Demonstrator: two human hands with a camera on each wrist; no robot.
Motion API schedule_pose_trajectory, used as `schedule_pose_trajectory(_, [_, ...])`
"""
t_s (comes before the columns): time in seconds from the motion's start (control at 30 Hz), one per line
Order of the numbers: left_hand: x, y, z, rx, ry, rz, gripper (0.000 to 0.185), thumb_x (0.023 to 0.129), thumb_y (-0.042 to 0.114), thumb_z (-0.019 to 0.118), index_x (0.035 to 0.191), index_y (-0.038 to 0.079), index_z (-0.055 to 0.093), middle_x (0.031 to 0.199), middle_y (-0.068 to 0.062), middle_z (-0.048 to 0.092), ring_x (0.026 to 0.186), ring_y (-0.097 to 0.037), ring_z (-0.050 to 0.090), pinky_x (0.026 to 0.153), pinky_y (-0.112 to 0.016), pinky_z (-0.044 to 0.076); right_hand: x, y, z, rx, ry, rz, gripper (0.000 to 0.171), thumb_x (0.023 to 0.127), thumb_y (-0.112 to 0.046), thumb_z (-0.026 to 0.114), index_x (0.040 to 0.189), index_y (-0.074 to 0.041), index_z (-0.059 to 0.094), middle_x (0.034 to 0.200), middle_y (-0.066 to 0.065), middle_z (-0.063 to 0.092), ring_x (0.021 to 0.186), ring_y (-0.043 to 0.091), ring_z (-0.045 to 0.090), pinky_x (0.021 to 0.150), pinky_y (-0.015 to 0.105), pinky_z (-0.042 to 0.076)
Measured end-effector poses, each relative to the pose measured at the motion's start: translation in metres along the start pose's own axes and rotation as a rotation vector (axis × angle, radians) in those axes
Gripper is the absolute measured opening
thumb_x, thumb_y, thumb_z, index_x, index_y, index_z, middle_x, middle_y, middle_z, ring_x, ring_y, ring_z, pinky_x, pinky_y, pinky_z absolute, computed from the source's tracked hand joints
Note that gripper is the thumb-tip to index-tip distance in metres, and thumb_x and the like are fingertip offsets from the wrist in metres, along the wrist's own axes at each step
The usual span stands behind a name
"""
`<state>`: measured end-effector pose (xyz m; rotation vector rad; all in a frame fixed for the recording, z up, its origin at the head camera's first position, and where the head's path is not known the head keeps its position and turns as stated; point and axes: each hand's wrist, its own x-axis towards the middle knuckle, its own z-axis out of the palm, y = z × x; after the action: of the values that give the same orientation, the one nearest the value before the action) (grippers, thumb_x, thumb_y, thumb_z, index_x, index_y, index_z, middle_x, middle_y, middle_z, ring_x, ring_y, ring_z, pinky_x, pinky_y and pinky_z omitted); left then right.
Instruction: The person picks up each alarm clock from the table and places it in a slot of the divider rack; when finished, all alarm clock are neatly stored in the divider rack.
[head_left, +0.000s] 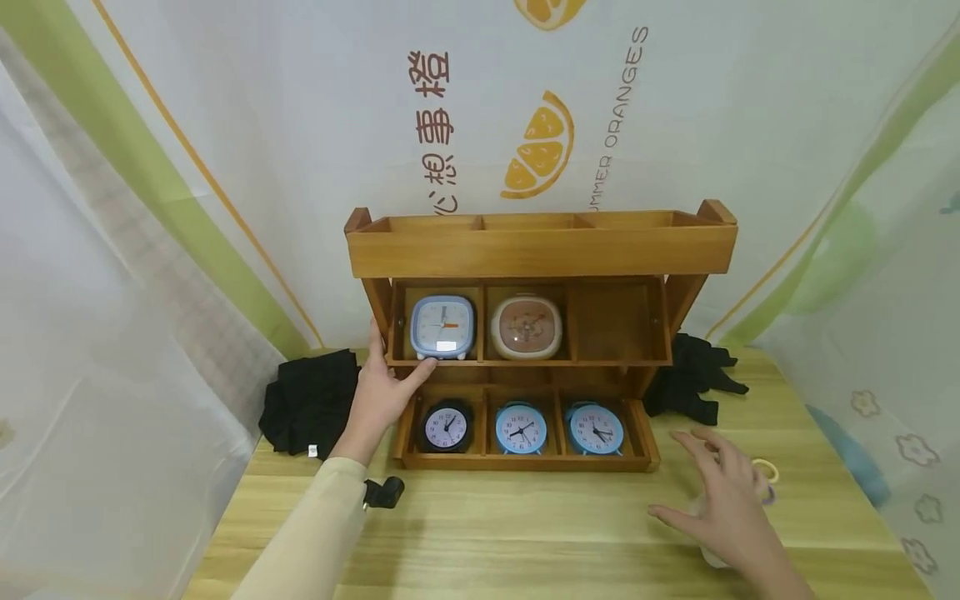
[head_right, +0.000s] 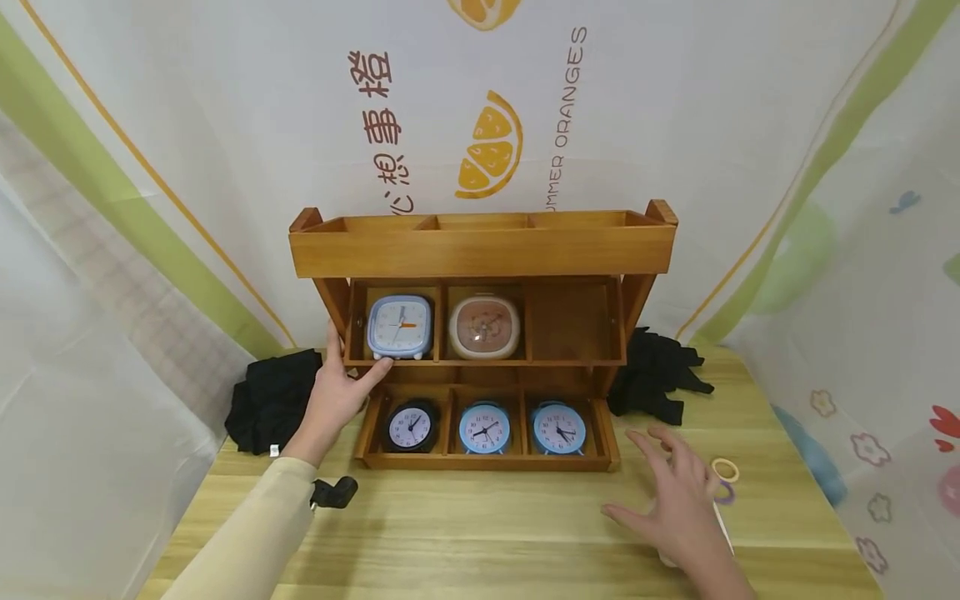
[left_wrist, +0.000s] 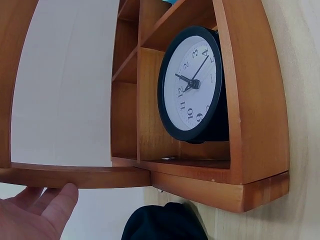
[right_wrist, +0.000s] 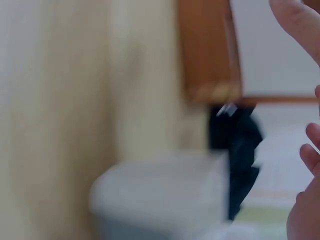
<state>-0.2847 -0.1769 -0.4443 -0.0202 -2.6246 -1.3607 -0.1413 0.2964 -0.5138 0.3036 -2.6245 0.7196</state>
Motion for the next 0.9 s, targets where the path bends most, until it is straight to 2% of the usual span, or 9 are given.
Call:
schedule_pose_trajectory(0.17, [0.001,0.000,-0.004,-0.016,-0.001,-0.009,0.124,0.087,0.070,0.072,0.165,0.034,-0.018,0.171,-0.016,0.021,0.148,-0.039,0.041,0.112,-0.058,0.044,-0.026,0.027,-0.003,-0.075,-0.043,0.065,0.110,0.057,-0.053,0.101,0.150,-0.019,0.052,0.145,0.021,0.042,0.121,0.055,0.037,0.086,0.070,0.019])
schedule_pose_trajectory(0.37, [0.001,0.001,-0.005,-0.002,-0.003,-0.020,0.124,0.088,0.069,0.072,0.165,0.033,-0.018,0.171,-0.018,0.021,0.148,-0.041,0.042,0.112,-0.057,0.043,-0.041,0.040,-0.008,-0.055,-0.121,0.136,0.114,0.062,-0.060,0.096,0.158,-0.023,0.045,0.148,0.023,0.042,0.123,0.061,0.036,0.087,0.078,0.017])
schedule_pose_trajectory(0.5, [-0.001,0.002,-0.004,0.003,-0.017,-0.015,0.124,0.089,0.069,0.071,0.165,0.032,-0.020,0.171,-0.018,0.020,0.149,-0.041,0.039,0.113,-0.058,0.041,-0.054,0.044,-0.011,-0.087,-0.161,0.184,0.121,0.062,-0.065,0.094,0.161,-0.025,0.039,0.149,0.025,0.040,0.123,0.064,0.038,0.085,0.081,0.019])
schedule_pose_trajectory(0.7, [-0.005,0.000,-0.005,0.038,-0.023,-0.040,0.124,0.090,0.070,0.069,0.164,0.029,-0.022,0.172,-0.020,0.016,0.152,-0.044,0.032,0.117,-0.061,0.035,-0.070,0.052,-0.008,-0.112,-0.192,0.244,0.116,0.060,-0.064,0.095,0.152,-0.015,0.045,0.146,0.022,0.040,0.119,0.063,0.042,0.082,0.083,0.023])
schedule_pose_trajectory(0.9, [-0.003,0.002,-0.002,0.038,-0.029,-0.032,0.125,0.089,0.071,0.068,0.164,0.028,-0.022,0.171,-0.023,0.015,0.150,-0.047,0.033,0.116,-0.062,0.036,-0.073,0.054,-0.012,-0.116,-0.213,0.295,0.111,0.061,-0.065,0.094,0.148,-0.015,0.047,0.143,0.025,0.042,0.119,0.061,0.043,0.083,0.082,0.024])
